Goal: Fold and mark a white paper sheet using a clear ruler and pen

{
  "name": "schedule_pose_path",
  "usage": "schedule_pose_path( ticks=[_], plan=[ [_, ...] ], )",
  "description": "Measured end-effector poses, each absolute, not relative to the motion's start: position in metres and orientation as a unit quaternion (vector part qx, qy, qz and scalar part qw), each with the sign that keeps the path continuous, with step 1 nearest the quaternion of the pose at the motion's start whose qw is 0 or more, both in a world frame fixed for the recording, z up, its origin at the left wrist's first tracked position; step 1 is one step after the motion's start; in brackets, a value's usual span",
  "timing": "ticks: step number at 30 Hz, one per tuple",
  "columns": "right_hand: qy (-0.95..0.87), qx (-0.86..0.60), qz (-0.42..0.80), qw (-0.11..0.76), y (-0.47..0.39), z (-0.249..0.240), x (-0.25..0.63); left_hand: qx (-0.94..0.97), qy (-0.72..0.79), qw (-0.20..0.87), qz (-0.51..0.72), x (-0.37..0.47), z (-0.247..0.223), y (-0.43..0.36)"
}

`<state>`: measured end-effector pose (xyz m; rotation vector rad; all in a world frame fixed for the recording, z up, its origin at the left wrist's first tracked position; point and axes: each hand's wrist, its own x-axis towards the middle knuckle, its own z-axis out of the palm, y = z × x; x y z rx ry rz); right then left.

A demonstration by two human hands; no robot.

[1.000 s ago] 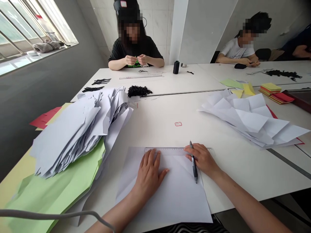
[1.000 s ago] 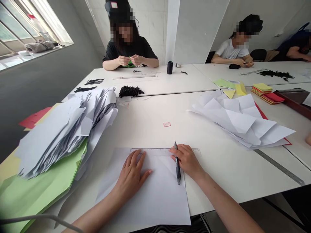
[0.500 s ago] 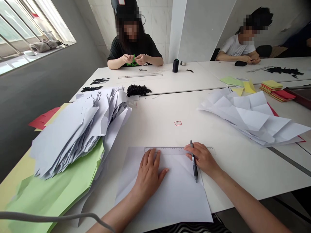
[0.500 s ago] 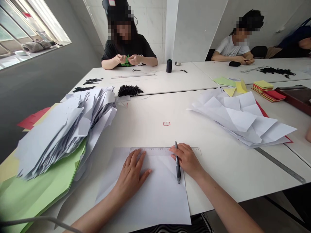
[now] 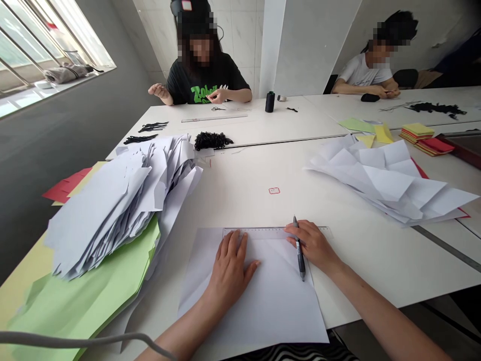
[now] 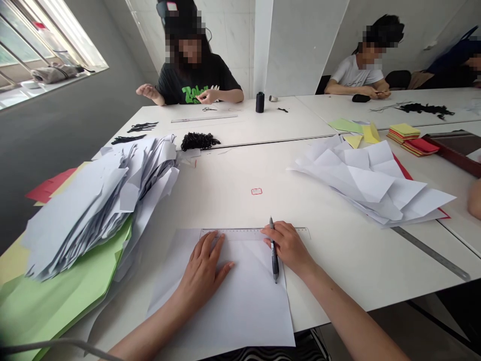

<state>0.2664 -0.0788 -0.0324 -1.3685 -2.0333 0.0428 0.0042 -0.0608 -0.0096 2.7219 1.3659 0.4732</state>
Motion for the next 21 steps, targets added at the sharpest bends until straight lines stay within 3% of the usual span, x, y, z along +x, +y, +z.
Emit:
schedule_pose_path(
  ticks=[21],
  plan=[
    [-0.780, -0.525, 0.026, 0.340, -0.0782, -0.0303, 0.2666, 0.884, 0.441, 0.030, 0.150, 0.0048, -0.0076, -0.0585]
  ],
)
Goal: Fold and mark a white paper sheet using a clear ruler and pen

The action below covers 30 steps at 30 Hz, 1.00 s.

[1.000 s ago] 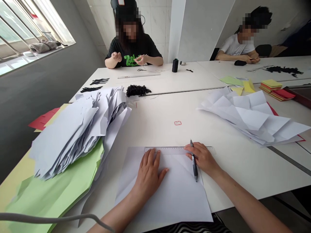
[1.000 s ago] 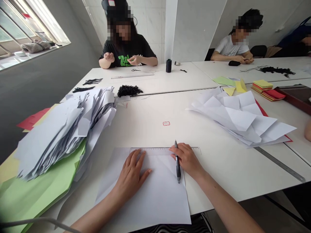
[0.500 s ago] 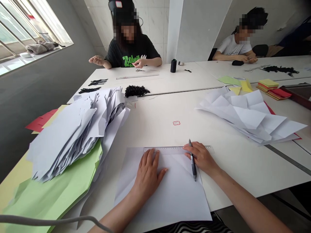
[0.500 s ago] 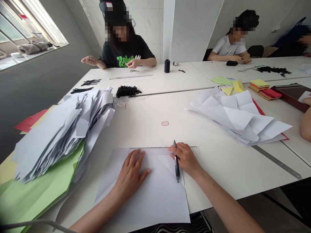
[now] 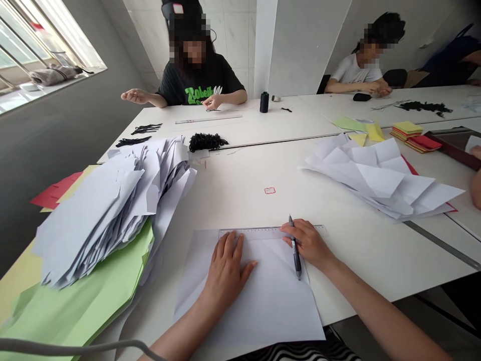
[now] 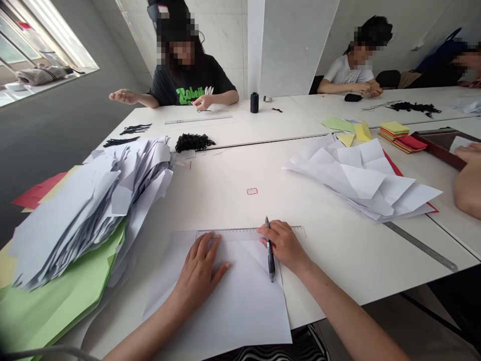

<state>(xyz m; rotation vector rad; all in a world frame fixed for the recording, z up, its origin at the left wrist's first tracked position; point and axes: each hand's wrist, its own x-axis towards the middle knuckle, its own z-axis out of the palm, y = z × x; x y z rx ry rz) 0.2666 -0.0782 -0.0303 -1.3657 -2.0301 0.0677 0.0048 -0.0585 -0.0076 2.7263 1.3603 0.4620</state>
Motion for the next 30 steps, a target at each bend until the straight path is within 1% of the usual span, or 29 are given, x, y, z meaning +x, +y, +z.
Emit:
schedule_pose_path(
  ticks=[30],
  plan=[
    [-0.780, -0.532, 0.009, 0.330, -0.0788, -0.0311, 0.2664, 0.883, 0.442, 0.034, 0.153, 0.0037, -0.0083, -0.0591]
  ],
)
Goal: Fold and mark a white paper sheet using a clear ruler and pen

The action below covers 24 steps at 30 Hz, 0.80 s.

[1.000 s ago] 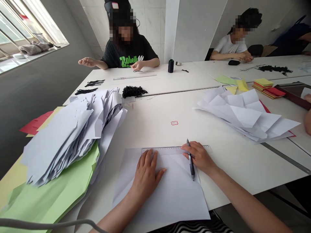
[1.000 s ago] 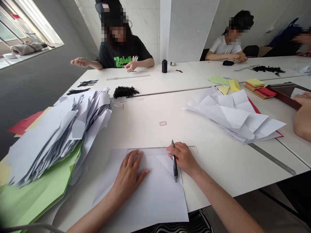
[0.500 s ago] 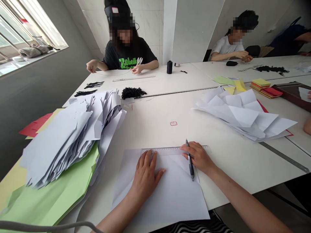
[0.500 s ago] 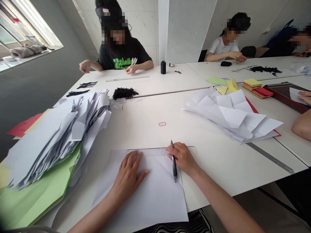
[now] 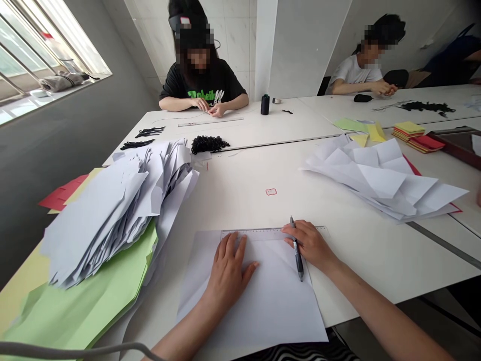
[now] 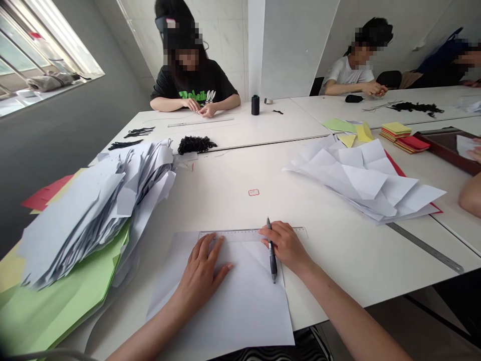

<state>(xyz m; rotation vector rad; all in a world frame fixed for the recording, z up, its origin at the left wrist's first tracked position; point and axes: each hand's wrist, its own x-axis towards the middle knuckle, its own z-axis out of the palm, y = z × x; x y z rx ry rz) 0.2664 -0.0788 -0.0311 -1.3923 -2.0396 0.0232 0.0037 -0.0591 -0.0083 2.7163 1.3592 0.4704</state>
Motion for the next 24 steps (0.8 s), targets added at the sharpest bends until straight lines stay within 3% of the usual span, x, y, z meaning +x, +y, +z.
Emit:
schedule_pose_path(
  ticks=[24],
  plan=[
    [-0.778, -0.530, 0.019, 0.335, -0.0774, -0.0327, 0.2665, 0.880, 0.453, 0.041, 0.138, 0.0049, -0.0069, -0.0599]
  ],
)
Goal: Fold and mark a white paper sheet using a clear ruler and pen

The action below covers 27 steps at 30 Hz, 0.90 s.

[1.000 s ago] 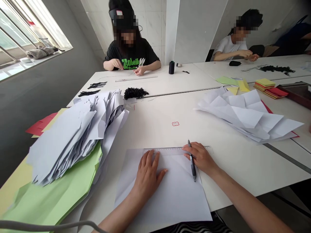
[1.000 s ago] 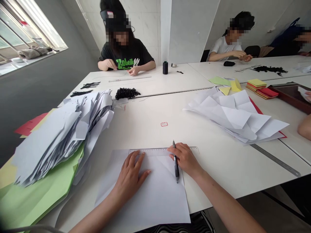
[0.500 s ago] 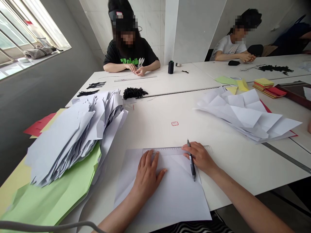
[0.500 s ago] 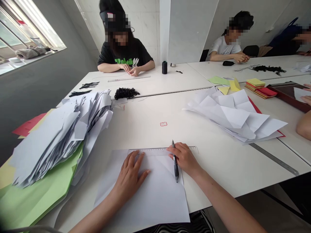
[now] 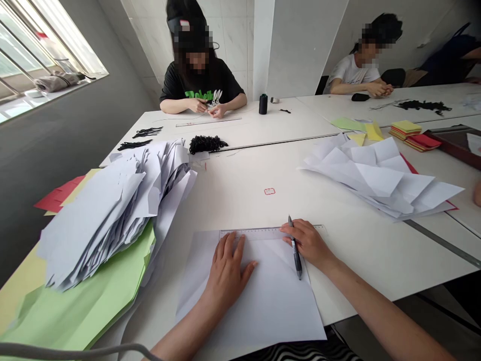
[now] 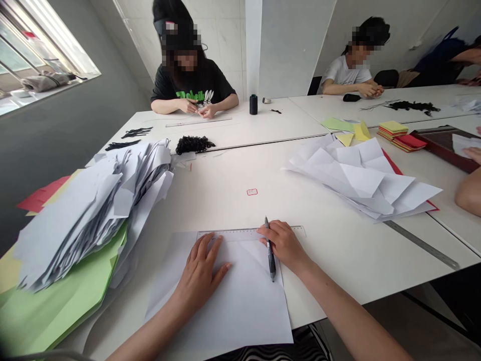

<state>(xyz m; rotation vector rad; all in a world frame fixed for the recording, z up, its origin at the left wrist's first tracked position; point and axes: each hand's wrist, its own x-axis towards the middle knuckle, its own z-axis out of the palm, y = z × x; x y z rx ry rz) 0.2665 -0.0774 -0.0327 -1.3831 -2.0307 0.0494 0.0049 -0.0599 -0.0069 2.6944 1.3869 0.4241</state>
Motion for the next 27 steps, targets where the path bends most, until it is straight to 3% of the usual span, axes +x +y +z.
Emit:
schedule_pose_path(
  ticks=[27],
  plan=[
    [-0.776, -0.531, 0.034, 0.339, -0.0769, -0.0350, 0.2672, 0.892, 0.432, 0.023, 0.131, 0.0033, -0.0043, -0.0565]
  ],
)
